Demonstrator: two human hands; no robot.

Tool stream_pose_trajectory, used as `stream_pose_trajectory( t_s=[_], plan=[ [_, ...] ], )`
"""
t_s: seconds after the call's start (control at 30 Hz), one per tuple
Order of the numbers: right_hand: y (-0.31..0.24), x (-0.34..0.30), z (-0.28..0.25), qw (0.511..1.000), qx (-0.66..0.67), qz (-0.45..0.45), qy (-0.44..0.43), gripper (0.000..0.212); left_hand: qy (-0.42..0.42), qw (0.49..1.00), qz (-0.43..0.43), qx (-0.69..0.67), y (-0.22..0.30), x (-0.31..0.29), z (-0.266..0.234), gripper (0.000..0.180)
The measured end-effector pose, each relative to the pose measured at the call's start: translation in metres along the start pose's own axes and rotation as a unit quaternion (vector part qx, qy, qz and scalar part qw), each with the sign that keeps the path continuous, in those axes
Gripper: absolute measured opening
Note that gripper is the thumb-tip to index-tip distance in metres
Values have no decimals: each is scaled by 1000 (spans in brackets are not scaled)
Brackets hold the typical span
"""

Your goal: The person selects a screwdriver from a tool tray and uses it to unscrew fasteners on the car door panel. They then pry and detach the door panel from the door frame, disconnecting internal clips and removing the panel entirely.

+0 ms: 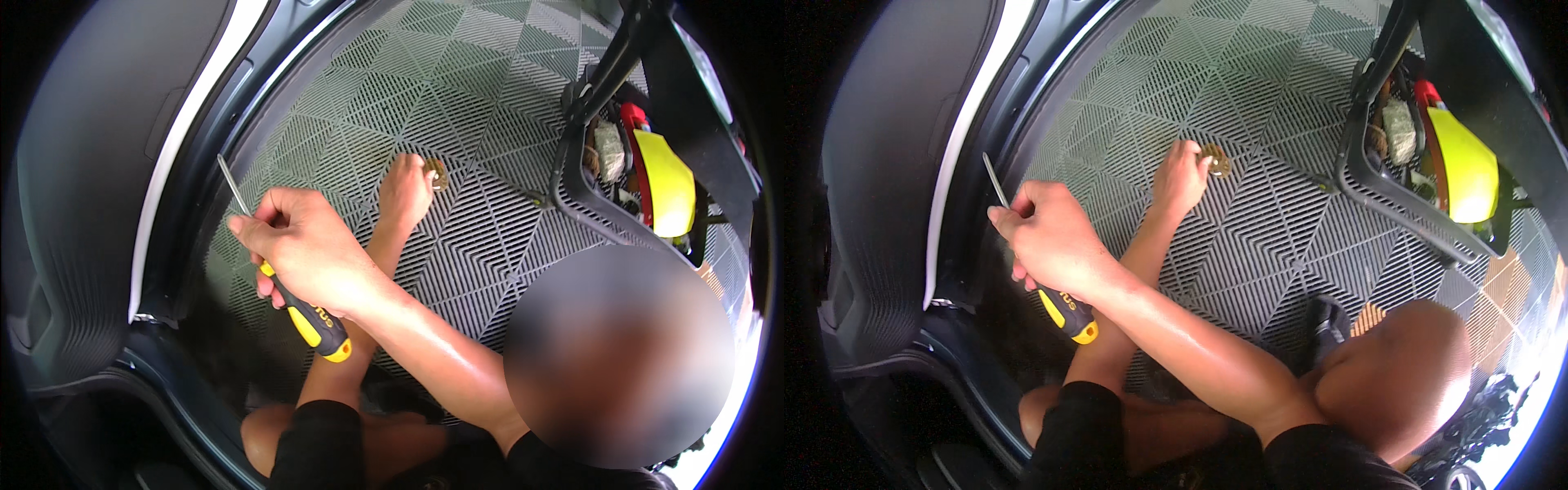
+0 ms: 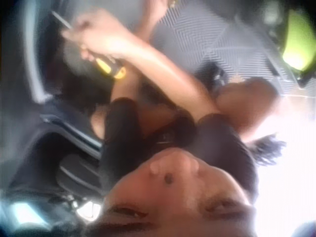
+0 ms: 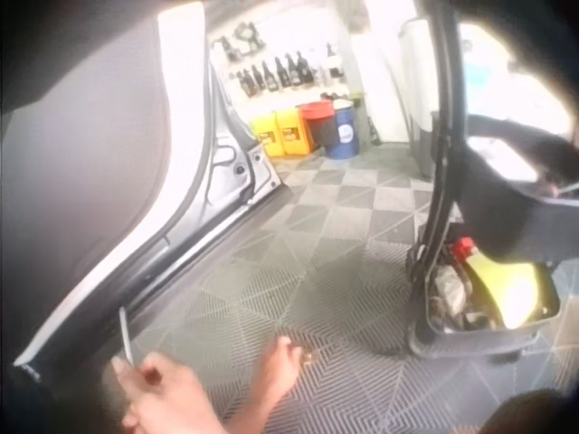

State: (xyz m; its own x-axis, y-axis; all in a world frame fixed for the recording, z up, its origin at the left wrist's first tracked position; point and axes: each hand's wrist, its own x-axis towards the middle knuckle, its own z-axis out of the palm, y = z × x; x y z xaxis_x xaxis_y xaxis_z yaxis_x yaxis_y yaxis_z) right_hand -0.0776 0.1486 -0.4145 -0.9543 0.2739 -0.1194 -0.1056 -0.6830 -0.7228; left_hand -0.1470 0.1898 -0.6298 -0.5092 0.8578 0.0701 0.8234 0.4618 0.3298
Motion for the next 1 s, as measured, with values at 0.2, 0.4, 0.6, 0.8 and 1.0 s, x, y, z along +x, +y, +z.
stream_pose_trajectory(
  t_s=[0.2, 0.4, 0.6, 0.8, 1.0],
  plan=[
    [5, 0, 14, 998, -13, 39, 53, 34, 51, 942, -60, -327, -106, -33, -47, 25],
    [76, 31, 18, 995, 41, 88, 20, 27, -94, 883, -55, -457, -173, -124, -176, 38],
    [124, 43, 54, 988, -15, 132, -78, 28, 31, 763, -132, -632, -154, -167, -252, 38],
    [142, 10, 100, 953, -13, 224, -204, 36, 312, 726, -84, -607, -214, -219, -264, 41],
    [163, 24, 165, 961, 1, 154, -228, 29, 360, 782, -111, -497, -254, -226, -329, 40]
  ],
)
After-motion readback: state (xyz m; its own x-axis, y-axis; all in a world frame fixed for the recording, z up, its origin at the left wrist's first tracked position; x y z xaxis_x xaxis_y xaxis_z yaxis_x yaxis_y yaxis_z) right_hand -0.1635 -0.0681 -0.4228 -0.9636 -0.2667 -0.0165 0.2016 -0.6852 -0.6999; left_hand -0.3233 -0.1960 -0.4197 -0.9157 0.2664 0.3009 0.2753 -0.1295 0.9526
